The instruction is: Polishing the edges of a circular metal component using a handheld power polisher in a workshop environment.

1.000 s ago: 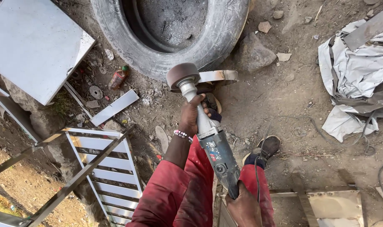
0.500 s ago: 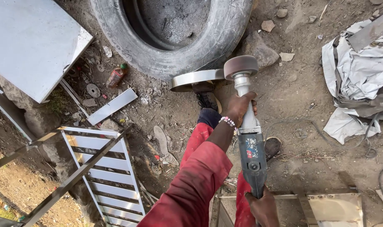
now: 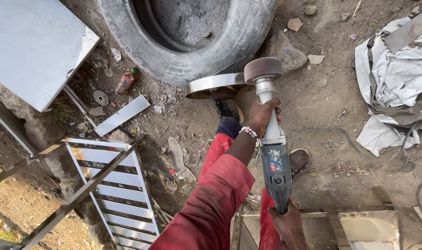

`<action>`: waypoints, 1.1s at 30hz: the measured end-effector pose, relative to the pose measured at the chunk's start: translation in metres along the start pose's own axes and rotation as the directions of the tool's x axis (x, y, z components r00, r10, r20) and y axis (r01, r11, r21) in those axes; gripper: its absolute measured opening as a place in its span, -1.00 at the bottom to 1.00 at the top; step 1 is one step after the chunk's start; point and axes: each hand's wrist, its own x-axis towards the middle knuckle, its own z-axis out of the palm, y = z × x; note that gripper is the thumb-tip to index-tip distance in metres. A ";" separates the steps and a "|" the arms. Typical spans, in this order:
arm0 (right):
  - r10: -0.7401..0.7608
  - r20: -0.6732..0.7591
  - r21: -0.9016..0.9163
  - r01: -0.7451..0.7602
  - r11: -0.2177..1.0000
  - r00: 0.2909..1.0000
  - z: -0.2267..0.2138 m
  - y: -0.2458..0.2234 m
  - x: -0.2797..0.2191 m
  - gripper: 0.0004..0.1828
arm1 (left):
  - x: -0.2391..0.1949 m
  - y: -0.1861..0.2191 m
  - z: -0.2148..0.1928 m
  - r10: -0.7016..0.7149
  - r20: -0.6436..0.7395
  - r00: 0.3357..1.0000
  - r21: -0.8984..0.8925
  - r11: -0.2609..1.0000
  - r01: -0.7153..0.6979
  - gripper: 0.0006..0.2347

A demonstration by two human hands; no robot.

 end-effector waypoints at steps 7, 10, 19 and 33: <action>-0.076 0.010 -0.028 0.076 0.997 0.997 0.003 0.015 -0.004 -0.43 | -0.034 0.012 -0.035 0.062 -0.022 0.998 -0.044 0.997 -0.063 -0.62; -0.178 0.020 -0.218 0.178 0.960 0.984 0.010 0.012 -0.007 -0.33 | -0.049 0.023 -0.057 0.123 -0.027 0.992 -0.137 0.983 -0.126 -0.64; -0.172 0.036 -0.143 0.176 0.974 0.984 0.013 0.005 -0.001 -0.32 | -0.020 0.018 -0.026 0.105 -0.063 0.992 0.018 0.994 -0.104 -0.77; -0.091 0.069 -0.030 0.093 0.995 0.993 -0.012 0.019 0.035 -0.38 | 0.006 -0.016 0.001 0.086 -0.059 0.995 -0.040 0.995 -0.089 -0.73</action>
